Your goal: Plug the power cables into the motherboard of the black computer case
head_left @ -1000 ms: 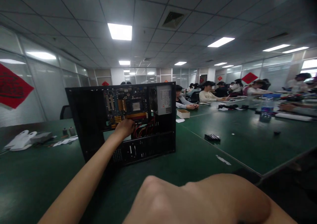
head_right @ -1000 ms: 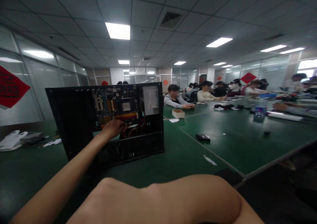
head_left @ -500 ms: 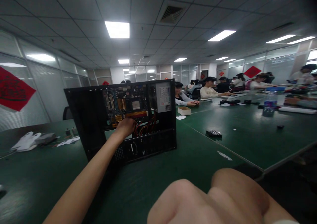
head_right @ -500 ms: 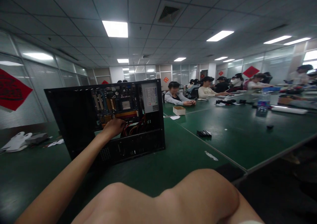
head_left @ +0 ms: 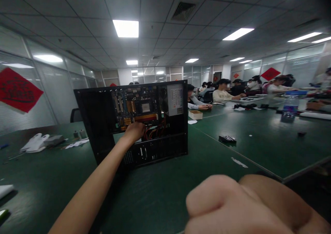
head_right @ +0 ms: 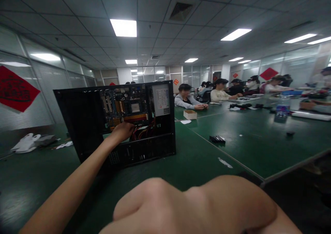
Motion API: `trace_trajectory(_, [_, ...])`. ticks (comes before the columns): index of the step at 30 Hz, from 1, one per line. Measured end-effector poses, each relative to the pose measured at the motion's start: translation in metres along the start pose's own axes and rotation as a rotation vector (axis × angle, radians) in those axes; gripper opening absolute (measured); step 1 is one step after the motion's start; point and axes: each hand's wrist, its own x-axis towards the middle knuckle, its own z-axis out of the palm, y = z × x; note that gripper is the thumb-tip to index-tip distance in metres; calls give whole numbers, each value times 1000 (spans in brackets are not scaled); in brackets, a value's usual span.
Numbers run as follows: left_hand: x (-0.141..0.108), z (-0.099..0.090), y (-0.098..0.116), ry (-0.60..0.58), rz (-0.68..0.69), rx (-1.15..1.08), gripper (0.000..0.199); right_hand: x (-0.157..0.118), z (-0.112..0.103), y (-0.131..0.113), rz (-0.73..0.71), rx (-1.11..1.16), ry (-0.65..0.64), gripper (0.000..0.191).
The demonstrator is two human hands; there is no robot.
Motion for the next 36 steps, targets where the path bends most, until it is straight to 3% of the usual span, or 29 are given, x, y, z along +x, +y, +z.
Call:
trace_trajectory(2, [-3,1,-1,39,18,-36,36,8,13,18,-141,1,-5,39])
trace_trajectory(4, [-6,1,-1,100,36,-64,35,9,35,53,-264,-57,-21,40])
trace_trajectory(6, [-8,-1,0,152,32,-62,32,-3,65,99,-224,-217,-47,34])
trace_trajectory(9, [-11,-7,1,155,5,-27,31,-39,107,163,-89,-396,-219,28])
trace_trajectory(11, [-15,-12,4,121,12,8,31,-59,125,189,-44,-445,-347,27])
trace_trajectory(13, [-24,-15,7,90,15,44,36,-69,132,198,-21,-446,-461,32])
trace_trajectory(16, [-46,-14,10,69,10,5,48,-65,131,193,44,-419,-559,35])
trace_trajectory(20, [-65,-6,6,78,122,-195,47,-54,128,182,110,-394,-604,35])
trace_trajectory(26, [-50,-4,-14,92,74,-388,53,-42,128,158,104,-434,-602,37])
trace_trajectory(30, [-46,1,-42,219,-20,-317,49,-18,138,132,50,-464,-628,38])
trace_trajectory(36, [-32,27,-103,356,-312,-408,52,31,175,78,68,-439,-570,37])
